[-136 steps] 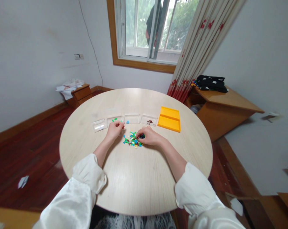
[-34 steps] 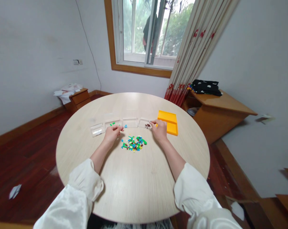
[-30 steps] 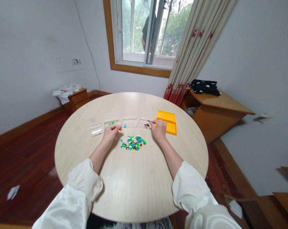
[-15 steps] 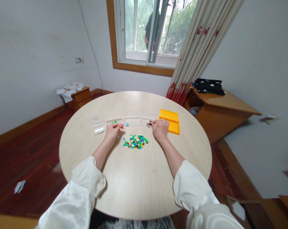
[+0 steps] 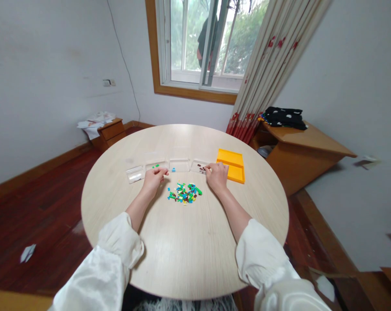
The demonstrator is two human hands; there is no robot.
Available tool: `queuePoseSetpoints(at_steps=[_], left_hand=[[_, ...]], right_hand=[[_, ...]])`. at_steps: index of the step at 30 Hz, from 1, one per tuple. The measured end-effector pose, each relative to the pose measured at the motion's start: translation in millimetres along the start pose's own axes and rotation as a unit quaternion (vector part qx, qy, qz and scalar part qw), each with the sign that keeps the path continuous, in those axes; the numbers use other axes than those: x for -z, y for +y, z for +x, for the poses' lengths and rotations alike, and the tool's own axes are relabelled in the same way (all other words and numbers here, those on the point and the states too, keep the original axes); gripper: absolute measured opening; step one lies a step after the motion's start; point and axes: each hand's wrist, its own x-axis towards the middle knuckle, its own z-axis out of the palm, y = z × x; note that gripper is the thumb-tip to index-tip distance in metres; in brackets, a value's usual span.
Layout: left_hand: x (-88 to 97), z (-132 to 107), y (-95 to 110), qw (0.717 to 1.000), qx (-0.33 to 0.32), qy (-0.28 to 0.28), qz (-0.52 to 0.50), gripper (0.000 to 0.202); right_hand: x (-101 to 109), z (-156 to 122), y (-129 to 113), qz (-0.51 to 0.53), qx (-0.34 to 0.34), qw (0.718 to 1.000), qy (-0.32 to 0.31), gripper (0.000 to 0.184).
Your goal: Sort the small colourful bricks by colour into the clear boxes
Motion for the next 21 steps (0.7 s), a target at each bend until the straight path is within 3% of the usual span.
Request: queuePoseSetpoints(at_steps=[5, 9, 11, 21], left_hand=[[1.0, 1, -1, 1.0, 0.001, 0.007, -0.006, 0.022], [2.0, 2, 0, 1.0, 0.01, 0.02, -0.012, 0.023], [2.0, 1, 1, 1.0, 0.014, 0.023, -0.011, 0.022], [-0.1, -1, 5, 0.999, 0.023, 0.018, -0.024, 0.021]], right_hand=[[5, -10, -31, 0.134, 0.1, 0.982, -0.088, 0.011], [15, -27, -65, 0.214, 0.23, 0.919, -0.239, 0.01], [20, -33, -76, 0.21, 0.27, 0.897, -0.282, 0.01], [22, -36, -78, 0.156, 0.279, 0.896, -0.309, 0.009]])
